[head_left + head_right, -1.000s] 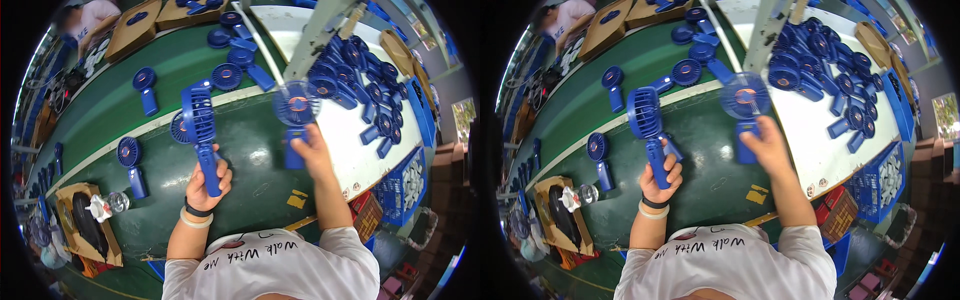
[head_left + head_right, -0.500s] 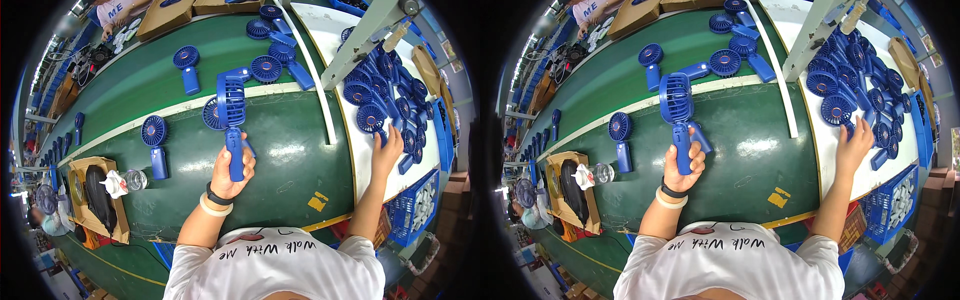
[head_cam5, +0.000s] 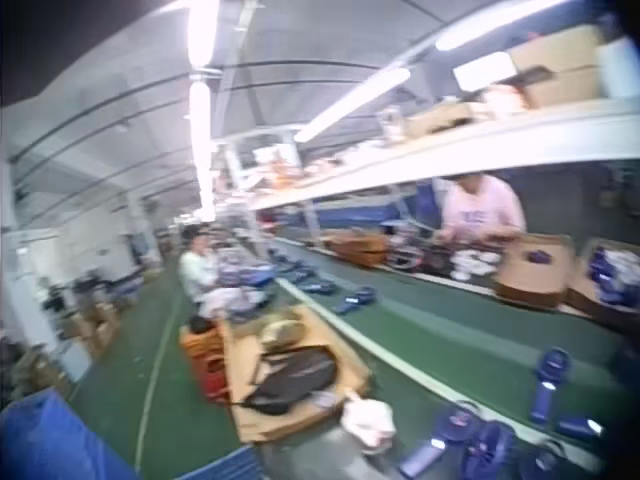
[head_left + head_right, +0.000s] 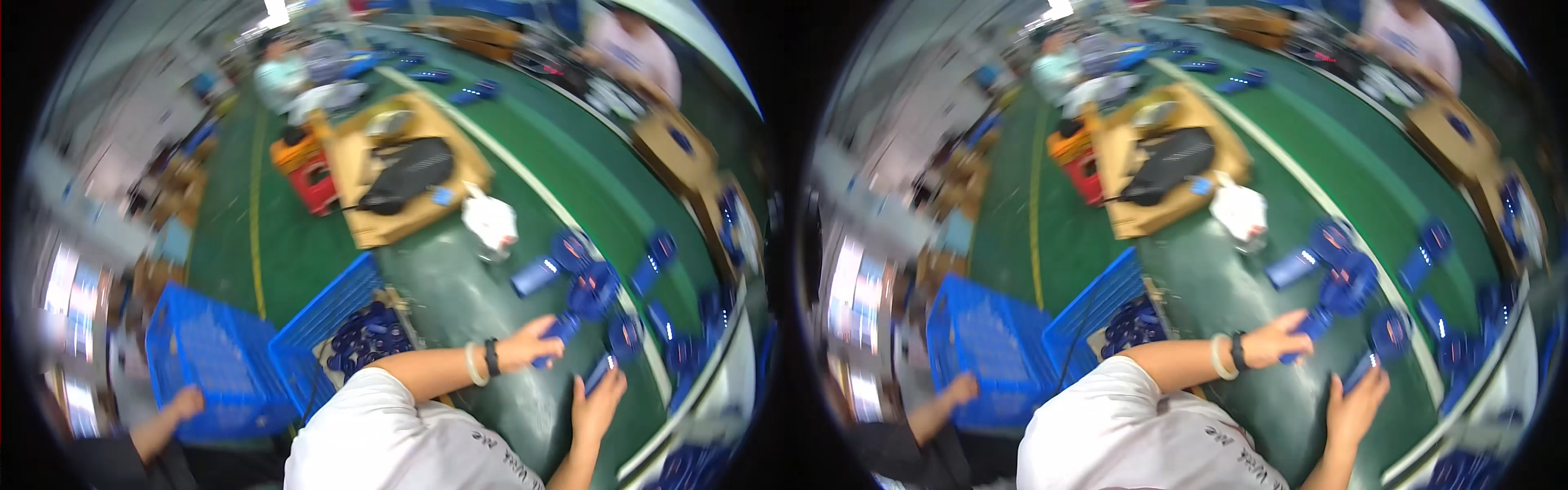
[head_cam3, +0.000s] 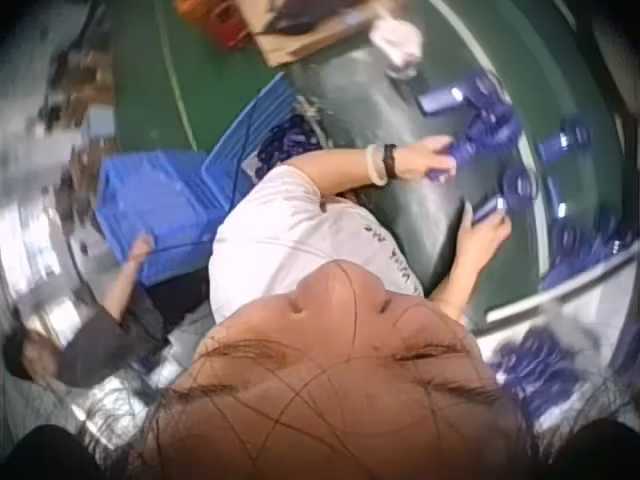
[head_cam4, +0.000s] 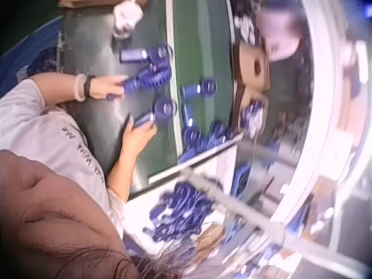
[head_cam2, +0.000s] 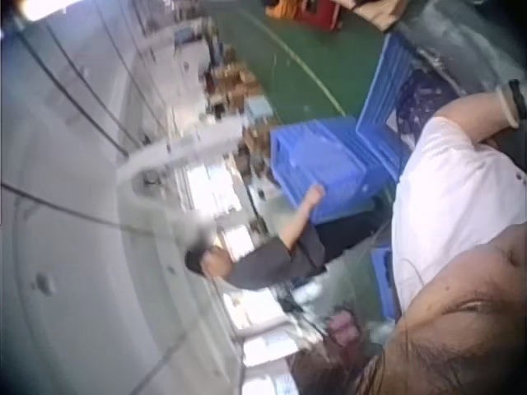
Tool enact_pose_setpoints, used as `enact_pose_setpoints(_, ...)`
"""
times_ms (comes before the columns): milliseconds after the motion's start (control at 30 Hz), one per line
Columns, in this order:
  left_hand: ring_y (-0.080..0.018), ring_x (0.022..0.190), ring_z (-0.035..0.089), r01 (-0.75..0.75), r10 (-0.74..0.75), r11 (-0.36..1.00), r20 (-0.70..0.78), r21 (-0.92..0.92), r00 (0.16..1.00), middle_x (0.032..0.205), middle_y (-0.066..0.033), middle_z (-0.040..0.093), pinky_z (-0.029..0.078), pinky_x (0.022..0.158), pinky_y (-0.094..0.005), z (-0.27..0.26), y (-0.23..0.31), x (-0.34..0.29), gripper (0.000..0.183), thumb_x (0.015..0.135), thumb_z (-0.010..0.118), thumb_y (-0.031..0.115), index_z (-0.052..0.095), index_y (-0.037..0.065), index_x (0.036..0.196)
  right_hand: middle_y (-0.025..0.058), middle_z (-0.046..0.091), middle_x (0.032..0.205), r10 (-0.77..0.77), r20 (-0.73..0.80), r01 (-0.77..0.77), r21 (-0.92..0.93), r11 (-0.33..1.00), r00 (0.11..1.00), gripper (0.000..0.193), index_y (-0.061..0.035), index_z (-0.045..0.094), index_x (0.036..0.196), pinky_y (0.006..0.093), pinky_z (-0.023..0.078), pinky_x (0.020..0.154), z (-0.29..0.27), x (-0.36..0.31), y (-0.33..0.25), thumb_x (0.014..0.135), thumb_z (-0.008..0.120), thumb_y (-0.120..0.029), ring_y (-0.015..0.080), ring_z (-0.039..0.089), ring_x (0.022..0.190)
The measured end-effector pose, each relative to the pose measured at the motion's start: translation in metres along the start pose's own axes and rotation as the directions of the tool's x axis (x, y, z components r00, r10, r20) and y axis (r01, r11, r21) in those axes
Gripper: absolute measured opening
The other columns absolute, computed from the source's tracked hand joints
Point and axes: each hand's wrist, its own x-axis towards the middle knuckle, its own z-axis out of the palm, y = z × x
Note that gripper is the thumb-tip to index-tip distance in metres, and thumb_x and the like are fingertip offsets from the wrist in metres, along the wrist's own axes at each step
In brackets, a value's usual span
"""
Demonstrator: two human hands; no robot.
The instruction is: The person assembles portable handheld fans by attaching the fan head to the handle base. They repeatedly pick up components, align them, and snap them together. The person also tests the fans by pressing a button to check the blade rotation and compares different units. The assembly takes place on a green workbench in a factory setting.
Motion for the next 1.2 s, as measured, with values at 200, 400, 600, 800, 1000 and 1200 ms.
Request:
enact_pose_setpoints(200, -0.0082, 0.072, 0.053, -0.163, 0.211, 0.948, -0.155, 0.274, 0.965, 0.088, -0.002, 0.053, 0.047, 0.06, -0.0241, -0.058, -0.005, -0.04, 0.048, 0.075, 0.07, 0.014, 0.044, 0.005, 0.115, 0.0276, 0.042, 0.128, -0.056, 0.066, 0.058, -0.027, 0.998, 0.996, 0.083, 0.0011, 0.033, 0.134, 0.0485, 0.033, 0.098, 0.004, 0.006, 0.034, 0.066, 0.073, -0.022, 0.0469, 0.042, 0.11)
enact_pose_setpoints(400, -0.011, 0.078, 0.054, -0.126, 0.267, 0.856, -0.221, 0.502, 0.938, 0.089, -0.0031, 0.055, 0.048, 0.066, -0.0263, -0.085, -0.011, -0.051, 0.048, 0.072, 0.072, 0.016, 0.046, 0.003, 0.111, 0.0297, 0.041, 0.126, -0.229, 0.343, 0.207, 0.099, 0.973, 0.911, 0.09, -0.0032, 0.032, 0.137, 0.049, 0.032, 0.099, -0.013, 0.014, 0.066, 0.06, 0.077, -0.017, 0.0448, 0.042, 0.113)
enact_pose_setpoints(600, -0.01, 0.074, 0.055, -0.161, 0.295, 0.815, -0.161, 0.556, 0.942, 0.087, -0.0033, 0.056, 0.048, 0.061, -0.026, -0.089, -0.007, -0.047, 0.046, 0.073, 0.07, 0.016, 0.047, 0.004, 0.111, 0.0222, 0.042, 0.126, -0.504, 0.522, 0.419, 0.28, 0.864, 0.688, 0.074, -0.0042, 0.037, 0.134, 0.0419, 0.036, 0.098, -0.026, 0.021, 0.047, 0.07, 0.073, -0.007, 0.0356, 0.044, 0.115)
enact_pose_setpoints(800, -0.0081, 0.063, 0.054, -0.172, 0.294, 0.829, -0.153, 0.532, 0.943, 0.082, -0.0018, 0.055, 0.046, 0.053, -0.0243, -0.083, 0.002, -0.048, 0.043, 0.075, 0.069, 0.015, 0.047, 0.005, 0.111, 0.0178, 0.042, 0.133, -0.46, 0.093, 0.423, 0.264, 0.867, 0.883, 0.07, -0.0015, 0.039, 0.132, 0.0395, 0.03, 0.104, -0.017, 0.106, 0.114, 0.068, 0.065, 0.003, 0.033, 0.038, 0.124)
enact_pose_setpoints(1000, -0.0077, 0.063, 0.054, -0.103, 0.243, 0.824, -0.184, 0.558, 0.952, 0.08, -0.0015, 0.056, 0.046, 0.053, -0.0243, -0.08, 0.005, -0.054, 0.041, 0.075, 0.069, 0.014, 0.047, 0.004, 0.109, 0.0198, 0.032, 0.14, 0.177, -0.084, -0.195, -0.502, 0.843, 0.981, 0.076, -0.0176, 0.032, 0.139, 0.0529, 0.029, 0.103, -0.025, 0.149, 0.132, 0.073, 0.069, -0.022, 0.0365, 0.031, 0.129)
enact_pose_setpoints(1200, -0.0082, 0.061, 0.055, -0.089, 0.249, 0.8, -0.194, 0.593, 0.949, 0.079, -0.0021, 0.056, 0.046, 0.053, -0.0238, -0.079, 0.005, -0.049, 0.042, 0.077, 0.069, 0.016, 0.047, 0.004, 0.111, 0.0161, 0.032, 0.142, 0.238, -0.254, -0.342, -0.539, 0.77, 0.937, 0.069, -0.0293, 0.033, 0.138, 0.0561, 0.035, 0.097, -0.011, 0.135, 0.161, 0.077, 0.067, -0.031, 0.0335, 0.032, 0.13)
